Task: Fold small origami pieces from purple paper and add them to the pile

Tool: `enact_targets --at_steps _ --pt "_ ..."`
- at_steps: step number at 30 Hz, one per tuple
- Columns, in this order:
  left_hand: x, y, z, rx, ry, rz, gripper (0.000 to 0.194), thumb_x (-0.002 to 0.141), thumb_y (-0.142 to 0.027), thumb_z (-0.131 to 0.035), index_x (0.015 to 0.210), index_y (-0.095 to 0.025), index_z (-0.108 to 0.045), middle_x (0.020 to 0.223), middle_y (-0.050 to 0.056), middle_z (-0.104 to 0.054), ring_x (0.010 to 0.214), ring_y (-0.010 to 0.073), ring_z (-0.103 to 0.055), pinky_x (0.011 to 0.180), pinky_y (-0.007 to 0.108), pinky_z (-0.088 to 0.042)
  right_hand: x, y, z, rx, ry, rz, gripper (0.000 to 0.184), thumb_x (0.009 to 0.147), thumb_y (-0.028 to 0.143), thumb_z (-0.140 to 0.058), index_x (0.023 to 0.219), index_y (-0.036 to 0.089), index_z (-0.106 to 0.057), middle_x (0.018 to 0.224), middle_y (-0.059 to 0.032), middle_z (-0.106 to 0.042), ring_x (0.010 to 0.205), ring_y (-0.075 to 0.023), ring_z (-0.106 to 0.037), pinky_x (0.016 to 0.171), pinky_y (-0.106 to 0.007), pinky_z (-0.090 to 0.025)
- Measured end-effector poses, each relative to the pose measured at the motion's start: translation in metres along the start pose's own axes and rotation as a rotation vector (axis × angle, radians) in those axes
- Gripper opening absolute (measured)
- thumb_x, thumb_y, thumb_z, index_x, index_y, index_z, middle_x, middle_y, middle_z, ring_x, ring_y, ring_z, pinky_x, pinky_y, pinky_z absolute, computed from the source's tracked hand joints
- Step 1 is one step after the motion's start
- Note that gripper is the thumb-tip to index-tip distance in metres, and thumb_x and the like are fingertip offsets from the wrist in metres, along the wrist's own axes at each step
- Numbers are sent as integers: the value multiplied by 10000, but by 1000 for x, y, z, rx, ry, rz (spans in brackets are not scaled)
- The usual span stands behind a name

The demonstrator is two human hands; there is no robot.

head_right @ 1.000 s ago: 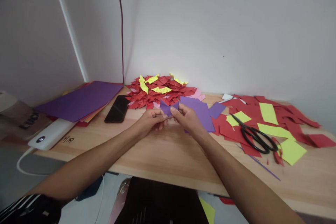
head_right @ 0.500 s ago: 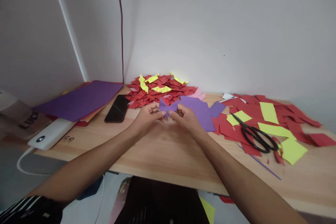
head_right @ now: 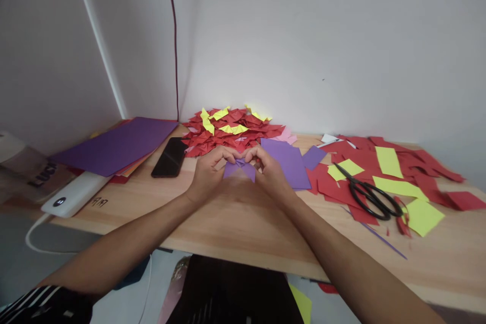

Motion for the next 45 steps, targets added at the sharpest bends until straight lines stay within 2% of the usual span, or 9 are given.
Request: enact_targets --at_steps 8,11,16,19,22,30,33,39,45 --pt "0 -2 1 10 0 -1 121 838 -232 -620 735 -188 -574 921 60 -701 902 180 -648 872 326 -476 0 0 0 10 -1 27 170 818 333 -634 843 226 -504 1049 -60 -616 836 -176 -568 700 -313 -445" --pt "1 -2 1 -23 -6 9 121 835 -237 -629 744 -184 -571 901 58 -699 883 173 -648 849 313 -480 0 1 0 -26 -18 51 178 829 359 -636 897 232 -530 1041 -64 -619 837 -184 -567 711 -321 -451" --pt "2 6 0 -45 -26 143 133 805 -277 -671 772 -176 -592 828 34 -676 806 151 -625 773 267 -468 -2 9 1 -209 -44 73 264 856 382 -614 1075 241 -573 1046 -70 -618 811 -185 -550 733 -332 -451" --pt "1 12 -2 -47 14 200 128 784 -272 -688 786 -173 -606 793 13 -649 757 133 -590 726 243 -447 -3 12 2 -248 -52 96 223 866 375 -605 1044 240 -592 1022 -59 -636 793 -178 -556 732 -322 -444" --pt "1 15 -5 -42 49 217 105 772 -234 -685 816 -173 -612 771 -3 -626 718 119 -558 690 228 -426 -3 11 3 -255 -49 50 182 871 378 -595 985 236 -607 927 -39 -649 714 -160 -538 678 -301 -426" --pt "1 8 -3 -75 65 248 107 837 -220 -567 880 -154 -640 839 29 -669 749 119 -586 691 228 -436 -1 7 3 -41 -39 -85 183 854 387 -599 889 208 -594 821 -26 -639 724 -162 -558 645 -287 -411" --pt "2 10 -3 -123 56 286 111 811 -225 -585 857 -146 -647 806 27 -663 714 112 -577 661 220 -436 0 4 2 16 -44 -133 202 827 378 -617 924 203 -589 821 -16 -624 707 -151 -546 630 -276 -405" --pt "3 17 -5 -338 74 369 125 761 -228 -625 840 -131 -629 694 2 -624 624 88 -563 617 210 -450 0 2 1 46 -54 -214 245 802 368 -628 977 199 -602 688 27 -554 624 -131 -496 592 -262 -367" --pt "4 17 -5 -459 77 410 169 733 -222 -656 870 -131 -620 677 11 -652 620 108 -614 624 235 -500 1 -10 -1 218 -89 -196 249 792 365 -666 992 217 -652 774 16 -582 663 -118 -500 643 -268 -385"
Point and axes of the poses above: each hand's wrist, its own x-axis towards the middle knuckle, its own z-axis out of the back of the hand, y = z × x, the point moved 2 cm from there along x, towards the middle knuckle
